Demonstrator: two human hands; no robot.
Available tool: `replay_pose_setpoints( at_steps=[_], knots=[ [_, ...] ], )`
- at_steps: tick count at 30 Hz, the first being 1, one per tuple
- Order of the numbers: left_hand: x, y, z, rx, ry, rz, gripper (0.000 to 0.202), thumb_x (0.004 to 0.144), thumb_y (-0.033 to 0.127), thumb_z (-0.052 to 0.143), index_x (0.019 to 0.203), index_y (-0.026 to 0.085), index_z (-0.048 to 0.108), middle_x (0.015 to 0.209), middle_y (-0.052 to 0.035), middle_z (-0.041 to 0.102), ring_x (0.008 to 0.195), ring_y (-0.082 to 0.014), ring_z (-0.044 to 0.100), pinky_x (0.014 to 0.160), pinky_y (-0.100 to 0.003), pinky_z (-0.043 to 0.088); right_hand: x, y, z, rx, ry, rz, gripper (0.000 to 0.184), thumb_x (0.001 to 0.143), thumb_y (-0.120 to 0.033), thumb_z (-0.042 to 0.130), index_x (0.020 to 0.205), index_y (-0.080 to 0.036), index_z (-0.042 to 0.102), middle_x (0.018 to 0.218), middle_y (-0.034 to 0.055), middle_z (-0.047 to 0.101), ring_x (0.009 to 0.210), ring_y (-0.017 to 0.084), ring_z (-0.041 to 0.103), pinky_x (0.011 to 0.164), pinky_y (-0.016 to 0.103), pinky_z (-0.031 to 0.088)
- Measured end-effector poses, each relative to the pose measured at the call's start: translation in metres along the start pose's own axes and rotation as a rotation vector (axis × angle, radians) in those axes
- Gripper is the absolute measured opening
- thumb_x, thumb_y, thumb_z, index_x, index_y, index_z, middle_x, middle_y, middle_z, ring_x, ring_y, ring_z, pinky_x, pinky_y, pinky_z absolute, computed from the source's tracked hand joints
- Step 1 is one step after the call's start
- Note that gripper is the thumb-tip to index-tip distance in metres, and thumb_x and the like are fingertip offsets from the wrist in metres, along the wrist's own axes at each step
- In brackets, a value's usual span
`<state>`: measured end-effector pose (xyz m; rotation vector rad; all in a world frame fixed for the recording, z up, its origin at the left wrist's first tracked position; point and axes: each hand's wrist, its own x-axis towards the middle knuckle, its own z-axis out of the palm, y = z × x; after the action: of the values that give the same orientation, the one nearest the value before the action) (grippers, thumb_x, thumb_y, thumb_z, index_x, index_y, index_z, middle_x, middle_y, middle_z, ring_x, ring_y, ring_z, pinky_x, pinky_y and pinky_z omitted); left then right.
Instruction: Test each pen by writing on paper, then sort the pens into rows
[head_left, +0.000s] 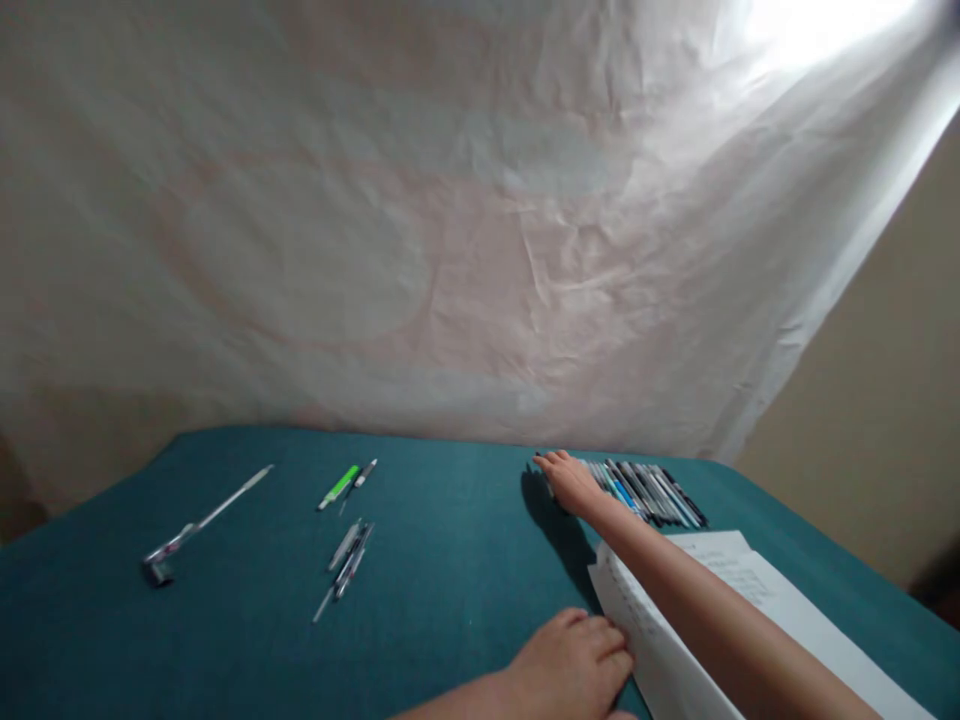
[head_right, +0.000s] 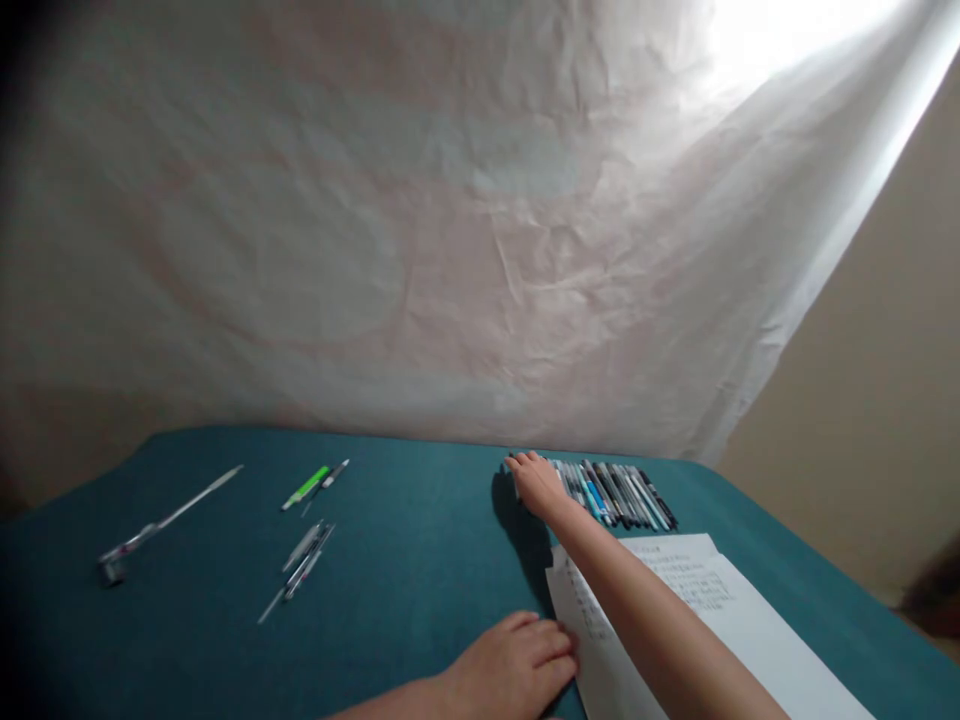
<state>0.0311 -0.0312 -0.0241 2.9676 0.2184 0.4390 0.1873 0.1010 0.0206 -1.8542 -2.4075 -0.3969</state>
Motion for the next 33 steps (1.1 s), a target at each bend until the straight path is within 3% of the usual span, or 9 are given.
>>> replay_pose_setpoints(
  at_steps=[5,13,20,25,28,30,32,33],
  knots=[
    [0.001,-0.004,0.01,0.082,0.028,0.042,0.025,0.086,0.033,0.035,0.093,0.018,0.054,0.099,-0.0049,0.061,0.096,-0.0155,0.052,0.079,-0.026,0.036,0.009,0.002,0.019,-0.028,-0.07,0.009,0.041,0.074,-0.006,0.046,0.112,-0.019,0.051,0.098,0.0109,0.057,0.094,0.023,0.047,0.076,0.031,0.036],
    [-0.003,0.002,-0.001,0.104,0.001,0.035,0.026,0.087,0.033,0.034,0.091,0.019,0.056,0.103,-0.0033,0.061,0.099,-0.0145,0.051,0.075,-0.026,0.036,0.008,0.007,0.031,-0.059,-0.126,0.011,0.039,0.076,-0.01,0.046,0.113,-0.022,0.052,0.103,0.0108,0.056,0.096,0.023,0.046,0.079,0.033,0.032],
    [0.0,-0.002,-0.002,0.068,-0.02,0.053,0.027,0.087,0.032,0.034,0.089,0.019,0.057,0.098,-0.0055,0.062,0.096,-0.0163,0.054,0.072,-0.026,0.04,0.003,0.002,0.021,-0.063,-0.081,0.012,0.039,0.078,-0.008,0.041,0.109,-0.025,0.056,0.099,0.0109,0.055,0.096,0.024,0.047,0.078,0.033,0.033],
    [0.002,-0.007,-0.003,0.033,-0.072,0.008,0.024,0.083,0.031,0.041,0.086,0.016,0.06,0.091,-0.009,0.064,0.085,-0.0188,0.059,0.063,-0.026,0.044,-0.011,-0.029,0.0,0.087,-0.013,-0.09,0.045,0.073,0.0,0.036,0.106,-0.022,0.058,0.101,0.01,0.055,0.097,0.022,0.047,0.08,0.031,0.034],
    [0.001,0.0,-0.025,0.031,-0.211,-0.086,0.021,0.08,0.026,0.044,0.083,0.015,0.063,0.089,-0.0101,0.064,0.078,-0.0206,0.061,0.052,-0.026,0.044,-0.027,-0.06,-0.012,0.293,-0.001,-0.181,0.04,0.077,-0.005,0.034,0.105,-0.021,0.058,0.098,0.0088,0.056,0.093,0.019,0.05,0.08,0.029,0.036],
    [-0.003,0.009,-0.053,0.034,-0.418,-0.143,0.02,0.077,0.021,0.046,0.08,0.015,0.065,0.088,-0.0096,0.065,0.072,-0.0214,0.062,0.044,-0.025,0.041,-0.039,-0.081,-0.016,0.431,-0.006,-0.22,0.035,0.08,-0.01,0.034,0.104,-0.021,0.057,0.096,0.0073,0.057,0.09,0.018,0.052,0.078,0.028,0.038],
    [-0.011,0.016,-0.089,-0.009,-0.677,-0.188,0.024,0.077,0.025,0.046,0.071,0.014,0.066,0.072,-0.0081,0.066,0.055,-0.0183,0.061,0.041,-0.024,0.04,-0.049,-0.097,-0.017,0.525,-0.028,-0.253,0.032,0.08,-0.013,0.036,0.103,-0.023,0.057,0.095,0.0058,0.057,0.087,0.017,0.053,0.076,0.027,0.04],
    [-0.017,0.017,-0.107,0.001,-0.625,-0.209,0.03,0.079,0.031,0.045,0.068,0.014,0.067,0.064,-0.0077,0.065,0.052,-0.0179,0.059,0.042,-0.024,0.04,-0.053,-0.103,-0.016,0.55,-0.042,-0.273,0.03,0.079,-0.015,0.039,0.101,-0.023,0.058,0.093,0.0051,0.057,0.085,0.017,0.053,0.074,0.027,0.04]
  ],
)
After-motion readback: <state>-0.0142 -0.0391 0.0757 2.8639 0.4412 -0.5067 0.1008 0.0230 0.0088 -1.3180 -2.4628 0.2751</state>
